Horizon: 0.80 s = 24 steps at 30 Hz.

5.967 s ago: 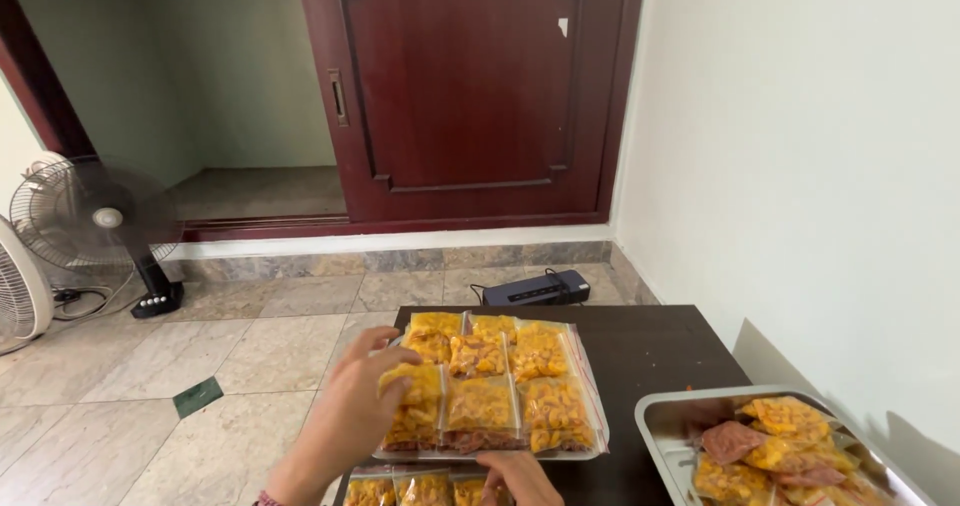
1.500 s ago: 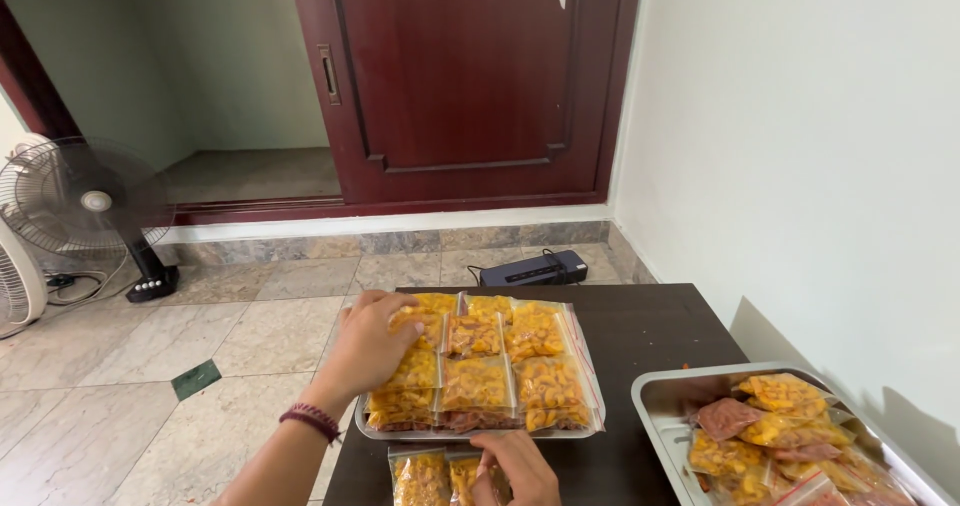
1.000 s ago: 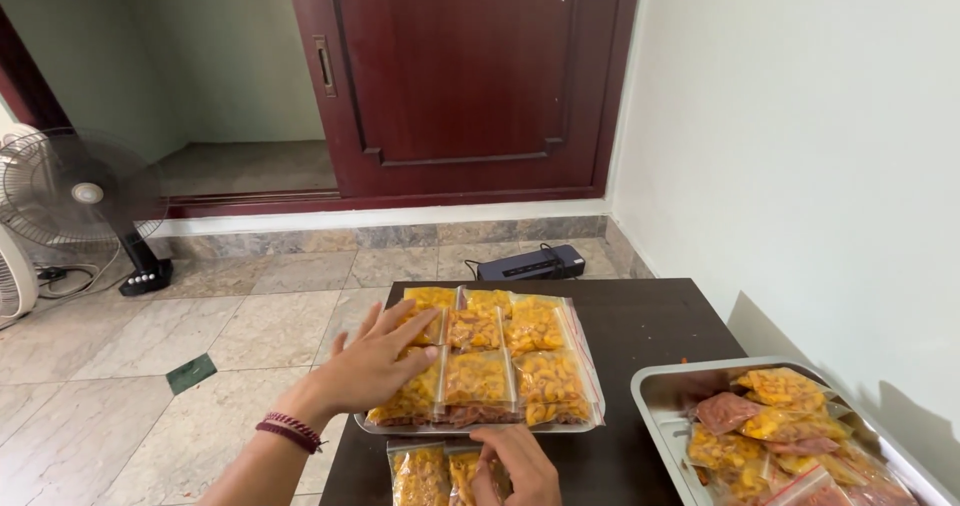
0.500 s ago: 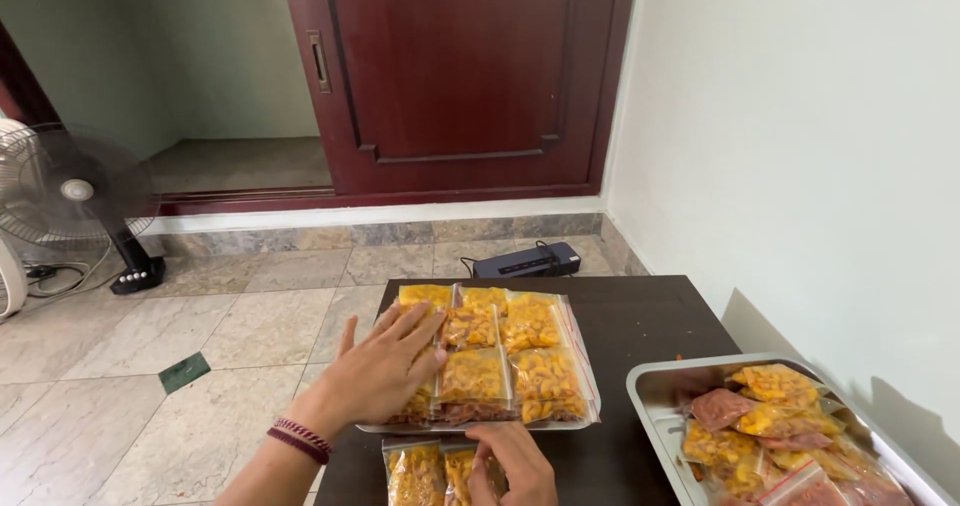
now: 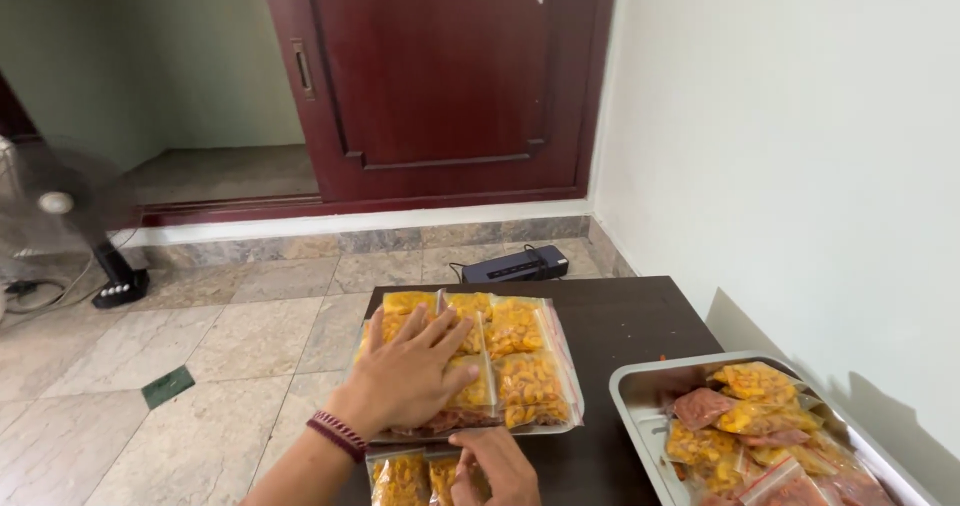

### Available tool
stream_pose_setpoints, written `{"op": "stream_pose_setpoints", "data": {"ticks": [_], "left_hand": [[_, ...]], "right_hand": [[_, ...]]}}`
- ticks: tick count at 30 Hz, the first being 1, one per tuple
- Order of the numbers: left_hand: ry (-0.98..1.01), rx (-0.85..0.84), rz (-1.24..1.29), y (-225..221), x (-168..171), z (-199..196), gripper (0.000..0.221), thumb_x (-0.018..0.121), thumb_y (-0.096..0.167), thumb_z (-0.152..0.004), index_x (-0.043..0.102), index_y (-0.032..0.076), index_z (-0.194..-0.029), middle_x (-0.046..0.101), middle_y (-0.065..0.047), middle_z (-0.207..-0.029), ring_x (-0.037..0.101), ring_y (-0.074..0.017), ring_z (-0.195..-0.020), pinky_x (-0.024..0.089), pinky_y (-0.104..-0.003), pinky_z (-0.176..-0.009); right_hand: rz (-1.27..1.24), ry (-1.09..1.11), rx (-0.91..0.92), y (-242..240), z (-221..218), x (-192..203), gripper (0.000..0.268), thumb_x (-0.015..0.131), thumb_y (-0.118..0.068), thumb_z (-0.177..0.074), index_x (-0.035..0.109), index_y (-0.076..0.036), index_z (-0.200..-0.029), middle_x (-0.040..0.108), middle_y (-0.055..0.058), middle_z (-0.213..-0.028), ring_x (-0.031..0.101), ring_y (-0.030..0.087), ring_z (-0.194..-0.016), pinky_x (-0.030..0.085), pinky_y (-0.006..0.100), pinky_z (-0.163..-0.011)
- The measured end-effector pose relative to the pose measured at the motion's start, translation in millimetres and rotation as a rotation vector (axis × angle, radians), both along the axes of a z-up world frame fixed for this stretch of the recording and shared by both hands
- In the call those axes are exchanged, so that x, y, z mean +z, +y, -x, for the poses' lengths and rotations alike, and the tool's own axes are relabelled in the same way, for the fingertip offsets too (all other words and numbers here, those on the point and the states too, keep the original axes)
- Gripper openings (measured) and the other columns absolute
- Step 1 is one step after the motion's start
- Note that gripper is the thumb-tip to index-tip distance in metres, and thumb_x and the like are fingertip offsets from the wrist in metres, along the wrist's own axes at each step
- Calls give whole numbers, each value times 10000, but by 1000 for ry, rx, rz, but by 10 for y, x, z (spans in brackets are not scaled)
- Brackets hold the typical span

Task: The person is organizing and inspecting small, sealed plastic bags of food, placing them into a metal tray on a low table.

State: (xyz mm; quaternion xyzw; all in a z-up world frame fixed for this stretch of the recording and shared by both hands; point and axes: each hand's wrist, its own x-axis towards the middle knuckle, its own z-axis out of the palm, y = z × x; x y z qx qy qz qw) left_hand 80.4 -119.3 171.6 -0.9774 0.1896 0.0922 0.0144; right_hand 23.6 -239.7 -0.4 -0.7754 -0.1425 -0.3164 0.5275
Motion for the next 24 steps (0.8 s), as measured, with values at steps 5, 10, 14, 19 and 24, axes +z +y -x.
{"op": "stream_pose_setpoints", "data": {"ticks": [5,10,14,19,24], "left_hand": [[-2,19,-14,-62,75,35,720,144,639,-1001,19,361,-1653,-77,56,-1743,-115,-272,-1597,-123,-655,-1259],[82,14,-27,-165,119,98,671,109,583,-1012,52,392,-1653,-19,60,-1744,-77,-288,-1606,-101,-680,-1267],[-177,-43,150,-117,-41,88,633,263,536,-1057,172,294,-1634,64,-8,-1725,37,-316,-1569,-21,-688,-1226],[-347,21,433,34,-328,447,337,525,403,-1018,576,204,-1285,636,-8,-1193,577,-165,-1095,389,-419,-1000],[-147,89,338,527,-1205,531,134,678,393,-966,667,282,-892,705,115,-811,663,-48,-670,593,-202,-636]], "right_hand": [[-22,-117,-41,72,-66,-98,388,481,32,-714,780,-128,-902,642,26,-632,566,145,-567,510,269,-550],[-11,-171,-21,31,-56,-70,369,503,27,-678,766,-96,-905,652,40,-666,588,169,-603,536,278,-604],[19,-283,17,-19,-33,45,342,520,67,-675,744,-72,-892,605,17,-658,518,163,-607,461,251,-594],[27,-139,45,-84,59,134,302,533,28,-823,757,-76,-996,677,38,-772,617,173,-685,549,284,-646],[18,-99,54,-98,91,160,238,618,-11,-829,749,-84,-1014,653,38,-789,614,164,-683,514,294,-597]]}}
